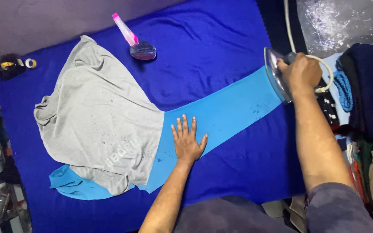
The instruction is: Iron a long-sleeved shirt and fold it neatly on a table.
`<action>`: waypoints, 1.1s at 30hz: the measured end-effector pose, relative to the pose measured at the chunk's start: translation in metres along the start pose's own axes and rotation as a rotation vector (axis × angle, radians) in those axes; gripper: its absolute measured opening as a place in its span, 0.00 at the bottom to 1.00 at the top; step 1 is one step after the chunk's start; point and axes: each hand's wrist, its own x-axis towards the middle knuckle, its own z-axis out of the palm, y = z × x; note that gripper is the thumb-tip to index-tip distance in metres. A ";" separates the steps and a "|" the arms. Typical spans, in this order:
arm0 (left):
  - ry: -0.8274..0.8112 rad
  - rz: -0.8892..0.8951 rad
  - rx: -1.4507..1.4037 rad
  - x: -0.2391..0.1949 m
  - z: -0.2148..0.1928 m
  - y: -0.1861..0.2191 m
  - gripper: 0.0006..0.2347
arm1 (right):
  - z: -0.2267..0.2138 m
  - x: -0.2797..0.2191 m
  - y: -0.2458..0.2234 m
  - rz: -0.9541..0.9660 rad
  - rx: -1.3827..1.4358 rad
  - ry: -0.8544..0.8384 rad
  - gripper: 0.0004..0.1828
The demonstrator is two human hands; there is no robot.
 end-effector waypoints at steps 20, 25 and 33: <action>0.017 -0.012 -0.010 0.003 -0.001 -0.001 0.34 | 0.105 0.083 -0.070 -0.007 1.175 0.355 0.27; 0.014 -0.017 -0.018 0.001 0.002 -0.002 0.33 | 0.121 0.067 -0.063 0.049 1.158 0.378 0.28; 0.029 0.003 -0.051 -0.002 -0.001 -0.005 0.35 | 0.076 0.004 -0.062 -0.118 1.127 0.163 0.27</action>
